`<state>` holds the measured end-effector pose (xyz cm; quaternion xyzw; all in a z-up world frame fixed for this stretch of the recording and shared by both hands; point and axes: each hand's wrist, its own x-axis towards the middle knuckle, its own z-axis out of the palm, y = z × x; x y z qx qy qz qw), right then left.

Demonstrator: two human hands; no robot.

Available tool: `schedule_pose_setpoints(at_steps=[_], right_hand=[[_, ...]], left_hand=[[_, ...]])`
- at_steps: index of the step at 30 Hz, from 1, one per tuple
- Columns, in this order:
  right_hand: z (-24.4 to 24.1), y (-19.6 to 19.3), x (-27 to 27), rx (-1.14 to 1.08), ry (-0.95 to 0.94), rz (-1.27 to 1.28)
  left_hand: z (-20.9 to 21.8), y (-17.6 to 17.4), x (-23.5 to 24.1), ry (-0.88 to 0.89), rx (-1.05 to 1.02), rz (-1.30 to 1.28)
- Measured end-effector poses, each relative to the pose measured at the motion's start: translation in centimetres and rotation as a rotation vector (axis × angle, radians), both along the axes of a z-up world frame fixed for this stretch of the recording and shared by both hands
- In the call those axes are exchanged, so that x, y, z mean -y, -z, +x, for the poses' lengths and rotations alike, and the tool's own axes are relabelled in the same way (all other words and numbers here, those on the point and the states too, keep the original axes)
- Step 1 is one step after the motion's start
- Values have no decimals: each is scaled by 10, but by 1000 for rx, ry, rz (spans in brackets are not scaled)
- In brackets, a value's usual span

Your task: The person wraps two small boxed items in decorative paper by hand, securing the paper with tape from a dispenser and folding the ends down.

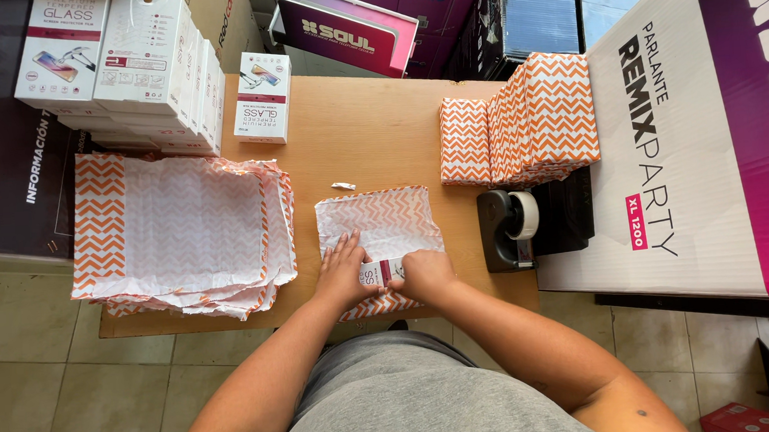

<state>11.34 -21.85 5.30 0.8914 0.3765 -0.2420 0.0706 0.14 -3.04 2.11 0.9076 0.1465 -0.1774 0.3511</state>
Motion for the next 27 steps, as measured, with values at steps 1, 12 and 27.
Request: schedule_pose_setpoints(at_steps=[1, 12, 27], right_hand=[[2, -10, 5, -21, 39, -5], [-6, 9, 44, -2, -21, 282], [-26, -5, 68, 152, -244, 485]], left_hand=[[-1, 1, 0, -6, 7, -4], [-1, 3, 1, -16, 5, 1], [-4, 6, 2, -20, 24, -4]])
